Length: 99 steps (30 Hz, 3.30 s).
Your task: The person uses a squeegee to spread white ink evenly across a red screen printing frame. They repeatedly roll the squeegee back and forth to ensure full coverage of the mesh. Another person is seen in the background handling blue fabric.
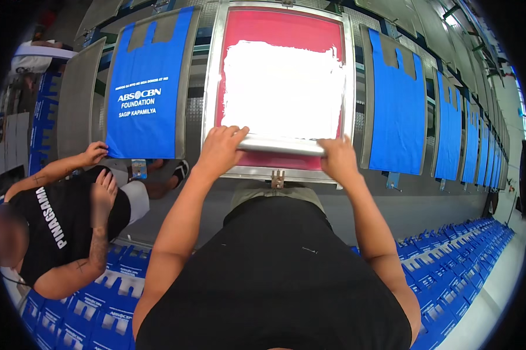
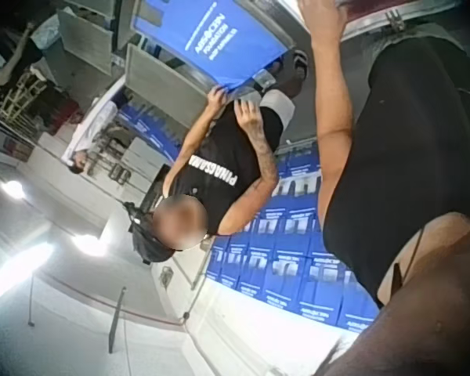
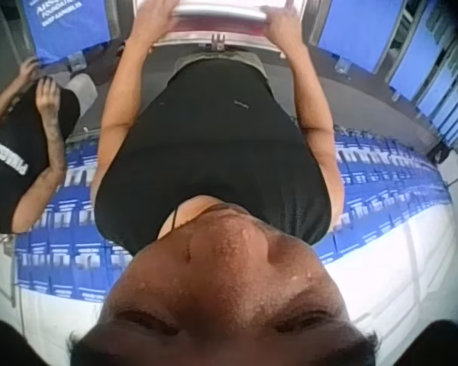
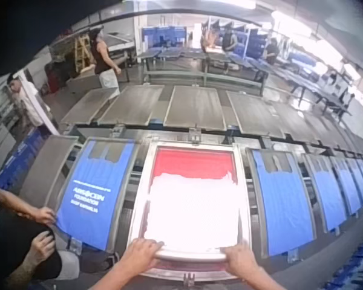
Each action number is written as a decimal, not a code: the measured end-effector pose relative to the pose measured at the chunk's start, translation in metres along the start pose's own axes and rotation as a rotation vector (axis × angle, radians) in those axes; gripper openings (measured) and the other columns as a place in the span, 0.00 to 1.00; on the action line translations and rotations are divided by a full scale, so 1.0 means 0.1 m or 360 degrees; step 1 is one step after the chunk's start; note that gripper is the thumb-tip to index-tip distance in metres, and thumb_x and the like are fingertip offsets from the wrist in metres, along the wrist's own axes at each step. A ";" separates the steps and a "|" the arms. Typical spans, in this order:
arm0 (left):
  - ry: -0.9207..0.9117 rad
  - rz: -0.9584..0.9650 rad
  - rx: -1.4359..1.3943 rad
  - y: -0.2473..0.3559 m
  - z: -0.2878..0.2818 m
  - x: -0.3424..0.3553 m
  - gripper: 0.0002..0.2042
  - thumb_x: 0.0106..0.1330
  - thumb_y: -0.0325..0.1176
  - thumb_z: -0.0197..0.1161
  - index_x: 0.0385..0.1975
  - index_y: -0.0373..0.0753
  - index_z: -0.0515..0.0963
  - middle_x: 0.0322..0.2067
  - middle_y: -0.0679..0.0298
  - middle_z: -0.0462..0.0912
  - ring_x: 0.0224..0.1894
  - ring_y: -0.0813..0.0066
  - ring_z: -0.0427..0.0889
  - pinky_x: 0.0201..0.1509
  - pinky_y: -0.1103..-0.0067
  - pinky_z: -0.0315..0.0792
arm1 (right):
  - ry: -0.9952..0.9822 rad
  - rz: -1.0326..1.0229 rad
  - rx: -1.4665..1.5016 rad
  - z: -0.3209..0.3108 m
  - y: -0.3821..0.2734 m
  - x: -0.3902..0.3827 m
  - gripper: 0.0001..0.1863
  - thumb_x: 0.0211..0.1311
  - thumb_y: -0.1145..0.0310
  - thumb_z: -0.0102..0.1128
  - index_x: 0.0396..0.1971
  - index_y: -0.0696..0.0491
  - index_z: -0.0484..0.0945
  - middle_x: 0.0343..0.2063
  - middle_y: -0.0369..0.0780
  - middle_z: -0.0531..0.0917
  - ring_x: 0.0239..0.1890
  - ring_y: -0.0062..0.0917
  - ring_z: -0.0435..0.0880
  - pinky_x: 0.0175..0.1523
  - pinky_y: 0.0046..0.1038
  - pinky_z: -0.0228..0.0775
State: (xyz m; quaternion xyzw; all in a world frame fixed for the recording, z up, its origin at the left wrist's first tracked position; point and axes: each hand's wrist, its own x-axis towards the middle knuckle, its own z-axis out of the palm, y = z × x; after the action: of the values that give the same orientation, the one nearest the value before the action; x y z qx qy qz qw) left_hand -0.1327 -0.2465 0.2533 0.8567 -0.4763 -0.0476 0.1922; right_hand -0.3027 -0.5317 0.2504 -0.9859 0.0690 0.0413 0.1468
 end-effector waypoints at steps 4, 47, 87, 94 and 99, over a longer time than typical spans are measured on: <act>-0.0191 -0.0048 -0.0096 -0.21 -0.07 0.39 0.09 0.49 0.30 0.68 0.31 0.42 0.80 0.27 0.58 0.79 0.36 0.54 0.79 0.41 0.63 0.72 | -0.0273 0.0110 0.0143 -0.21 0.12 0.36 0.18 0.38 0.77 0.60 0.35 0.51 0.81 0.28 0.47 0.83 0.36 0.43 0.82 0.44 0.42 0.73; -0.0111 -0.0425 0.0032 -0.74 -0.02 1.37 0.13 0.50 0.38 0.69 0.34 0.41 0.82 0.28 0.52 0.83 0.34 0.52 0.83 0.40 0.63 0.76 | -0.0255 0.0095 -0.0262 -0.42 0.45 1.68 0.22 0.42 0.71 0.60 0.44 0.44 0.81 0.28 0.44 0.85 0.35 0.36 0.85 0.58 0.43 0.65; -0.0238 -0.0293 -0.0036 0.00 0.14 -0.02 0.12 0.44 0.24 0.65 0.32 0.39 0.80 0.30 0.56 0.82 0.37 0.55 0.79 0.46 0.62 0.68 | -0.0383 0.0092 -0.0116 -0.31 -0.12 0.16 0.20 0.40 0.76 0.61 0.39 0.46 0.83 0.31 0.42 0.85 0.41 0.37 0.83 0.65 0.49 0.60; -0.0152 -0.0362 -0.0016 -0.49 0.23 0.76 0.12 0.41 0.28 0.68 0.29 0.42 0.82 0.25 0.54 0.82 0.32 0.51 0.80 0.41 0.62 0.73 | -0.0208 0.0217 -0.0269 0.07 0.15 0.92 0.21 0.42 0.75 0.60 0.41 0.44 0.83 0.30 0.42 0.85 0.38 0.36 0.84 0.66 0.49 0.57; -0.0227 -0.0543 0.0010 -1.08 0.01 1.65 0.15 0.47 0.37 0.73 0.36 0.42 0.82 0.30 0.52 0.83 0.38 0.52 0.82 0.42 0.63 0.74 | -0.0272 0.0005 -0.0316 -0.35 0.41 2.21 0.20 0.43 0.73 0.57 0.41 0.46 0.82 0.36 0.46 0.84 0.41 0.42 0.83 0.45 0.40 0.76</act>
State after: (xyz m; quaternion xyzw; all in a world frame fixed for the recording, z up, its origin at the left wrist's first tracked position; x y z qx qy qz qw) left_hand 0.0423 -0.3337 0.2288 0.9201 -0.3366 -0.1386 0.1443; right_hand -0.0883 -0.6079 0.2498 -0.9884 0.0532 0.1319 0.0539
